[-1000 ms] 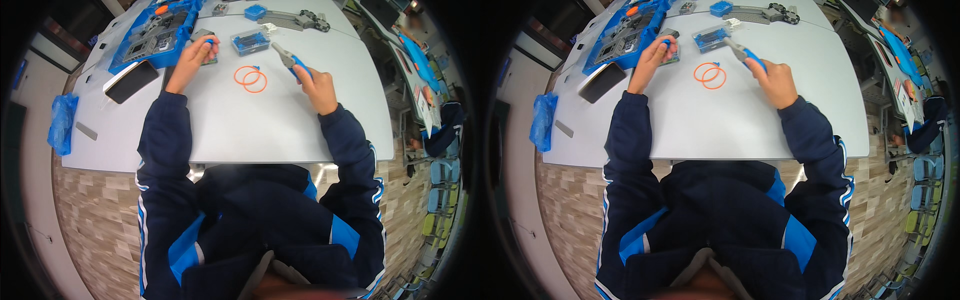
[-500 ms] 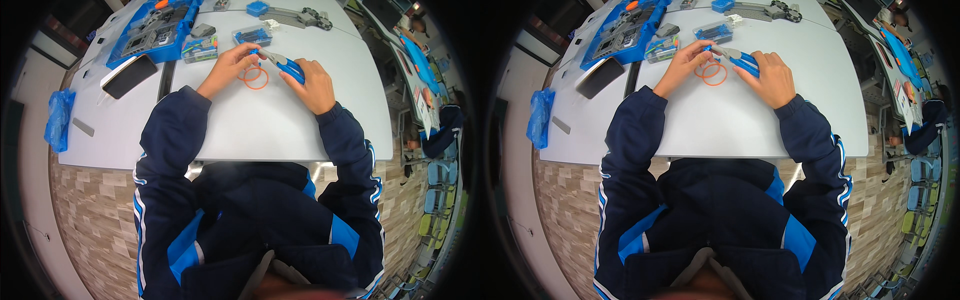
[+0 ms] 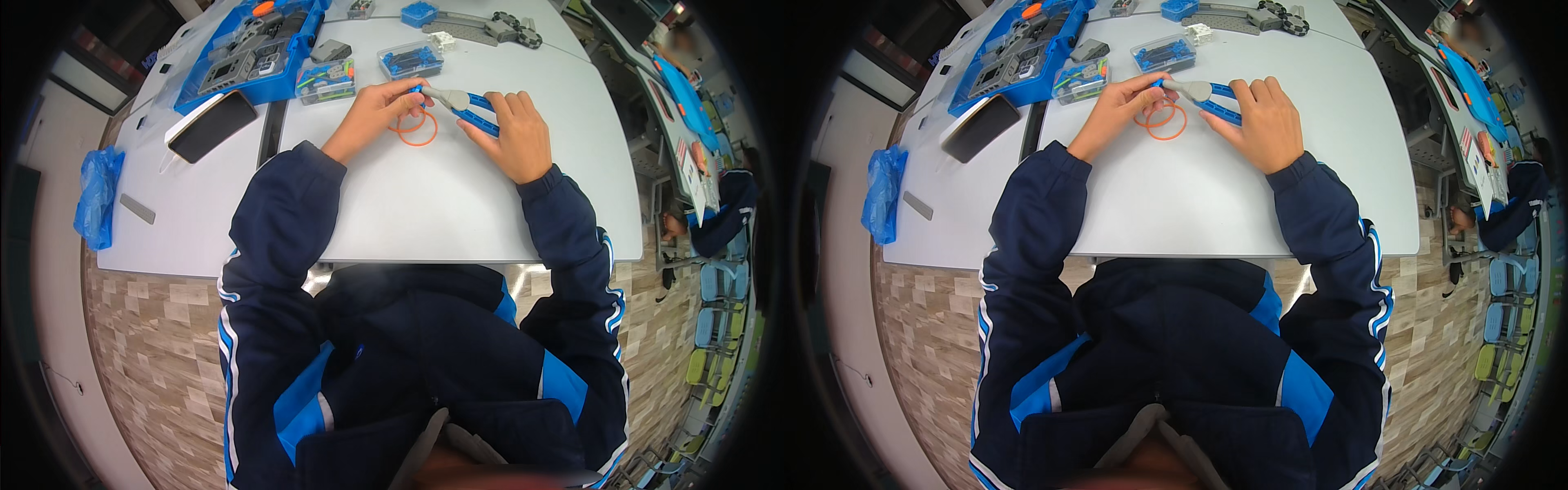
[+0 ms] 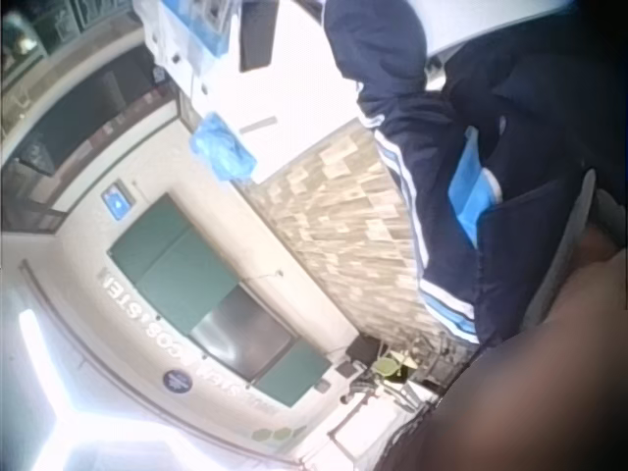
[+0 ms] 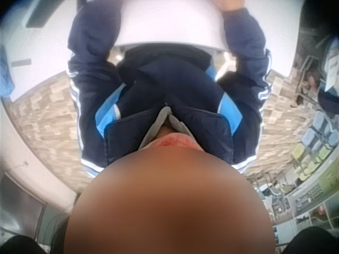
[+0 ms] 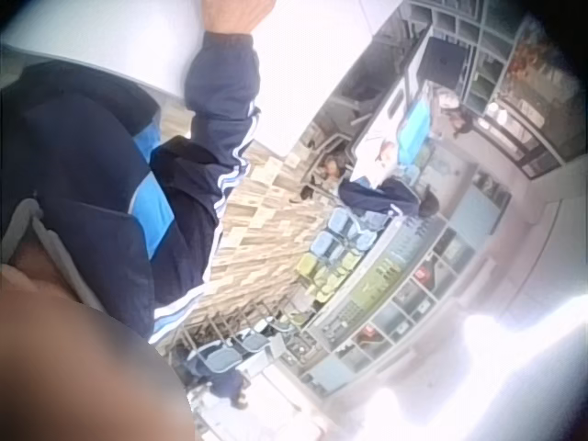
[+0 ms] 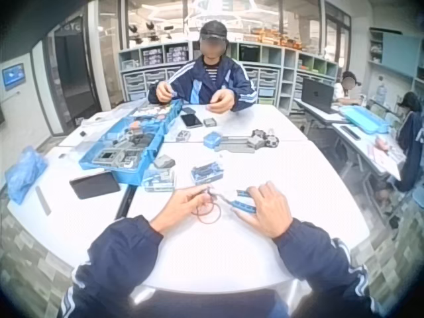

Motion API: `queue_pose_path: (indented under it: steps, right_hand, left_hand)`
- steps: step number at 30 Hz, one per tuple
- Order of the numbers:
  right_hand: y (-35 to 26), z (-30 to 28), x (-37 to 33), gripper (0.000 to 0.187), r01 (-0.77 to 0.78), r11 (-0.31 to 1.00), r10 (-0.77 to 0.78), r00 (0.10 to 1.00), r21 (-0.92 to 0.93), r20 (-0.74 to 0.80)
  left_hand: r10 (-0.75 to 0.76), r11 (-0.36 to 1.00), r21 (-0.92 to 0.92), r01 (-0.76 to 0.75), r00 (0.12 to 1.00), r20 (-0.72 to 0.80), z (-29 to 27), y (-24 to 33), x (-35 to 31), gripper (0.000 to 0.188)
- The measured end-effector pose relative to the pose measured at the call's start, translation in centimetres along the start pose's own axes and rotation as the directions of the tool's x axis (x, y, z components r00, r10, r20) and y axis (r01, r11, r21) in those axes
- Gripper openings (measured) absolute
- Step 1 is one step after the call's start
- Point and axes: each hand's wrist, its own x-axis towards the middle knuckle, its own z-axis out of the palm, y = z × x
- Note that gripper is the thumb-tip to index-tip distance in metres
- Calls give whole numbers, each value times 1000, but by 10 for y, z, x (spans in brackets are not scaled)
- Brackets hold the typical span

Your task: The person assembles small mechanical parts on a white table using pliers and their hands. They connect gray plastic pieces, handle orange rubber bands, and sort through small components in blue trays.

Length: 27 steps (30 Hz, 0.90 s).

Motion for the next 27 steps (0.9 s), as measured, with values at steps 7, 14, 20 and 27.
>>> queue_pose_path:
  steps: [7, 14, 20, 27]
  right_hand:
    - [-1, 8, -8, 40, -24, 998, 19, 996, 53, 89]
    - [-18, 6, -10, 54, -797, 141, 216, 604, 587, 768]
    - [-33, -2, -2, 54, -776, -596, -201, 393, 206, 897]
    - [-44, -8, 0, 56, -793, -429, -34, 493, 433, 869]
  left_hand:
    - [71, 969, 238, -61, 997, -36, 2, 4, -4, 30]
    - [205, 931, 312, -189, 978, -21, -1, 7, -3, 29]
    - [139, 952, 270, -146, 989, 46, -23, 10, 5, 26]
    - [220, 956, 186, -227, 974, 58, -32, 13, 11, 28]
